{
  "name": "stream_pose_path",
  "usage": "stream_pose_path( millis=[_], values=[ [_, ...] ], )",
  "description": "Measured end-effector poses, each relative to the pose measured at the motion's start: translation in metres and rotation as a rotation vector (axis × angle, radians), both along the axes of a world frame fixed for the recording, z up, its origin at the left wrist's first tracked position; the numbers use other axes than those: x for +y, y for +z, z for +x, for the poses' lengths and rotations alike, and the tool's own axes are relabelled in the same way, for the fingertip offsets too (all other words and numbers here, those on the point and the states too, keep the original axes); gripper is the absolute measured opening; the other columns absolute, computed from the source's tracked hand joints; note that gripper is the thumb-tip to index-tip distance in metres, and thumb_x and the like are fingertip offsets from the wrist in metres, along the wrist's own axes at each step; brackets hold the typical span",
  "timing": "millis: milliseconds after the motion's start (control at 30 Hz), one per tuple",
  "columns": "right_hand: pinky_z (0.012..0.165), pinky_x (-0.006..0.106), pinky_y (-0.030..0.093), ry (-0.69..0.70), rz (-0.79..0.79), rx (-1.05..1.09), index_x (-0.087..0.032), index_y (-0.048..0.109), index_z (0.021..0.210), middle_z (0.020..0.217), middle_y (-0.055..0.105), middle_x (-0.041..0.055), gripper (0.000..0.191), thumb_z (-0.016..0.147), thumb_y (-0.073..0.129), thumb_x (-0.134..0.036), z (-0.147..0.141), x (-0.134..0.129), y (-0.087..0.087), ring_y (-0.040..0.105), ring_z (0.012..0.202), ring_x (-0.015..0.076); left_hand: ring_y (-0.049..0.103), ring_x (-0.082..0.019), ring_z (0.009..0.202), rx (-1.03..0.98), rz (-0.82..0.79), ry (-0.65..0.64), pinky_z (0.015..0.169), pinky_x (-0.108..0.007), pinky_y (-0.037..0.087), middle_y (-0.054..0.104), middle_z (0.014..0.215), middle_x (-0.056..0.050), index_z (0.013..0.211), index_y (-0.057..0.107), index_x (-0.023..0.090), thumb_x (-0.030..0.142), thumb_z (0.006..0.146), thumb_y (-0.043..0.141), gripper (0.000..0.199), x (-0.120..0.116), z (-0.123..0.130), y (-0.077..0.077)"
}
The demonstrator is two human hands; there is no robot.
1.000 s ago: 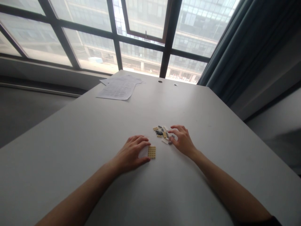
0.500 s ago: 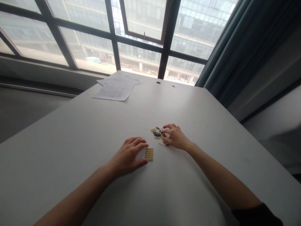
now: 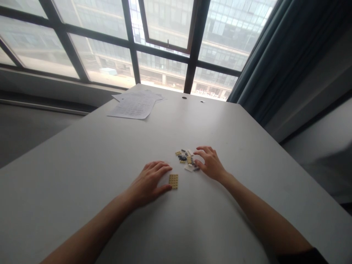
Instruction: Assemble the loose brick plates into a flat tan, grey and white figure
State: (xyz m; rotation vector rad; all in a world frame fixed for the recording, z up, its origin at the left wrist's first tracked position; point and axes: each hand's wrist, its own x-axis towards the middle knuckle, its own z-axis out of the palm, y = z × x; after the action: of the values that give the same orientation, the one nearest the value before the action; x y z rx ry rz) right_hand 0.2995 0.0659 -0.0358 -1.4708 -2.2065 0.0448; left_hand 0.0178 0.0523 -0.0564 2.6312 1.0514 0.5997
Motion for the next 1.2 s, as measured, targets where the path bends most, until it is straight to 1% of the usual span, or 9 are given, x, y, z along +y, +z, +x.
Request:
stream_pose_path(
  millis=[133,267,400,467,567,733,933,1100,1200],
  values=[
    [0.098,0.044,0.037,-0.016,0.057,0.031,-0.022,0.063,0.105,0.12,0.058,0.0083,0.022,0.084,0.06,-0.023,0.019,-0.027,-0.012,0.048,0.113,0.0254,0.047,-0.025,0.119,-0.011,-0.019,0.029,0.102,-0.041,0.034,0.058,0.124,-0.007,0.117,0.057,0.025,0.047,0.084,0.057,0.04,0.004,0.001,0.001],
    [0.097,0.043,0.037,-0.006,0.098,0.038,-0.022,0.063,0.105,0.117,0.058,0.0086,0.021,0.085,0.057,-0.021,0.033,-0.05,-0.025,0.048,0.113,0.0253,0.047,-0.024,0.118,-0.03,-0.095,0.089,0.101,-0.042,0.036,0.057,0.125,-0.006,0.121,0.055,0.024,0.04,0.089,0.049,0.036,0.023,0.011,0.005],
    [0.097,0.042,0.038,-0.032,0.113,0.07,-0.022,0.063,0.103,0.115,0.059,0.0079,0.021,0.084,0.058,-0.02,0.031,-0.056,-0.028,0.049,0.111,0.0246,0.048,-0.025,0.116,-0.022,-0.095,0.21,0.099,-0.044,0.038,0.057,0.125,-0.005,0.124,0.056,0.027,0.028,0.089,0.045,0.037,0.048,0.029,0.007],
    [0.096,0.042,0.039,-0.036,0.107,0.073,-0.022,0.064,0.103,0.115,0.059,0.0078,0.021,0.083,0.058,-0.02,0.028,-0.054,-0.028,0.05,0.11,0.0245,0.047,-0.025,0.117,0.001,-0.058,0.221,0.098,-0.044,0.038,0.058,0.125,-0.004,0.122,0.058,0.03,0.024,0.088,0.043,0.037,0.057,0.038,0.005],
    [0.095,0.042,0.039,-0.031,0.11,0.069,-0.022,0.064,0.102,0.115,0.059,0.008,0.02,0.083,0.059,-0.019,0.026,-0.054,-0.027,0.049,0.11,0.0244,0.047,-0.026,0.117,0.021,0.016,0.22,0.097,-0.045,0.038,0.06,0.123,-0.004,0.117,0.063,0.03,0.026,0.091,0.041,0.035,0.064,0.045,0.0],
    [0.095,0.041,0.039,-0.039,0.117,0.072,-0.021,0.064,0.101,0.113,0.06,0.0084,0.019,0.083,0.059,-0.019,0.025,-0.055,-0.027,0.049,0.11,0.0242,0.054,-0.024,0.107,-0.007,0.089,0.162,0.092,-0.041,0.041,0.066,0.113,-0.005,0.109,0.067,0.026,0.027,0.09,0.044,0.029,0.063,0.042,-0.006],
    [0.096,0.042,0.038,-0.012,0.124,0.027,-0.021,0.064,0.102,0.115,0.059,0.0082,0.019,0.084,0.058,-0.019,0.024,-0.056,-0.027,0.048,0.112,0.0246,0.058,-0.023,0.096,-0.019,0.129,0.124,0.086,-0.038,0.044,0.07,0.097,-0.006,0.094,0.072,0.024,0.031,0.091,0.046,0.027,0.055,0.046,-0.005],
    [0.095,0.041,0.038,0.016,0.111,0.005,-0.021,0.064,0.104,0.115,0.06,0.0081,0.021,0.084,0.058,-0.019,0.018,-0.058,-0.027,0.048,0.112,0.024,0.06,-0.021,0.095,-0.11,0.02,0.054,0.088,-0.035,0.046,0.071,0.095,-0.005,0.097,0.071,0.022,0.027,0.088,0.05,0.024,0.053,0.05,-0.002],
    [0.096,0.04,0.038,0.036,0.101,0.002,-0.021,0.064,0.104,0.115,0.06,0.0081,0.022,0.084,0.057,-0.018,0.013,-0.061,-0.026,0.048,0.112,0.0238,0.062,-0.019,0.091,-0.176,-0.079,0.086,0.087,-0.033,0.048,0.07,0.096,-0.005,0.107,0.068,0.022,0.027,0.086,0.049,0.029,0.051,0.05,-0.001]
  ],
)
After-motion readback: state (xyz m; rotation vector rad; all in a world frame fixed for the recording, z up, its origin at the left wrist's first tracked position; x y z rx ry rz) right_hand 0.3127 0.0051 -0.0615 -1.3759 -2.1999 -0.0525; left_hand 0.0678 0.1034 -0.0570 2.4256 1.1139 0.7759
